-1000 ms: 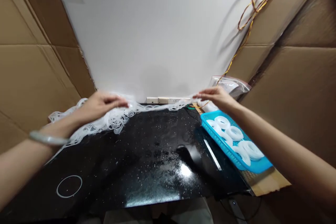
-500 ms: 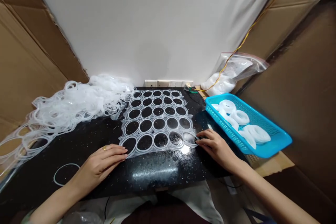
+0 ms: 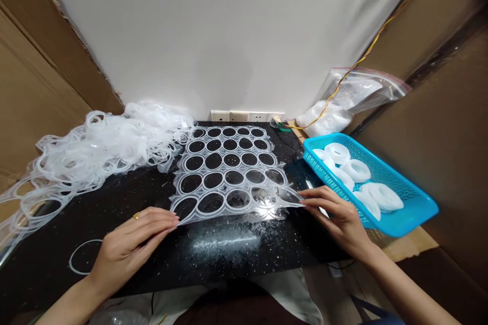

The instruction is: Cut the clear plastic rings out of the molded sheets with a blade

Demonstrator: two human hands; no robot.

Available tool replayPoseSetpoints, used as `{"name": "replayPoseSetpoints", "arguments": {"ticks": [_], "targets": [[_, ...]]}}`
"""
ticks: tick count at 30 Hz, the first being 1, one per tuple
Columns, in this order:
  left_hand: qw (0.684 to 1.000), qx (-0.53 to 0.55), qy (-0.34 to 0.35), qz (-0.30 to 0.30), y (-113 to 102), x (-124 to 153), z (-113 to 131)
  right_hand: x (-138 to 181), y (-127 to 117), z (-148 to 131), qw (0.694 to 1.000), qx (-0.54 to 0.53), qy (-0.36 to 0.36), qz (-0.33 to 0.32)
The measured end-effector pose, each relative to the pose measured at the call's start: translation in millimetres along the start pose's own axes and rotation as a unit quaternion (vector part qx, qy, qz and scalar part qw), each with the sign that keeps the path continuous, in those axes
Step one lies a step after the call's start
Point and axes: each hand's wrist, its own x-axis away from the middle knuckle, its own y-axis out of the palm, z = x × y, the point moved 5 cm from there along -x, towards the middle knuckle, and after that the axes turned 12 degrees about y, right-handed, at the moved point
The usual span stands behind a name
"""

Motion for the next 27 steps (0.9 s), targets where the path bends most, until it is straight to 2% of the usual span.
{"name": "replayPoseSetpoints", "arguments": {"ticks": [2,5,9,14,16,19,22,25,27], "targets": [[1.000,0.003,-0.003,0.012,-1,-3,2,1,-2,1,1.000,-0.017,0.009,-0.002],[1.000,-0.001,0.016,0.001,0,-3,3,1,0,1,1.000,-0.009,-0.003,-0.015],[0.998,-0.018,0.034,-0.053,4,8,0,4,7,0,0.997,0.041,-0.042,-0.055],[0.989,-0.092,-0.016,-0.114,18,11,5,12,18,2,0.990,0.099,-0.062,-0.078],[0.979,-0.123,-0.023,-0.159,31,6,13,16,20,1,0.989,0.114,-0.064,-0.064],[0.963,-0.148,-0.005,-0.225,53,-1,26,19,15,2,0.984,0.173,-0.033,0.007],[0.954,-0.158,0.013,-0.253,67,0,35,23,8,10,0.950,0.302,0.025,0.075],[0.951,-0.172,0.020,-0.257,71,3,42,28,10,20,0.908,0.413,0.046,0.062],[0.954,-0.170,0.023,-0.248,70,3,48,30,13,24,0.892,0.446,0.052,0.043]]}}
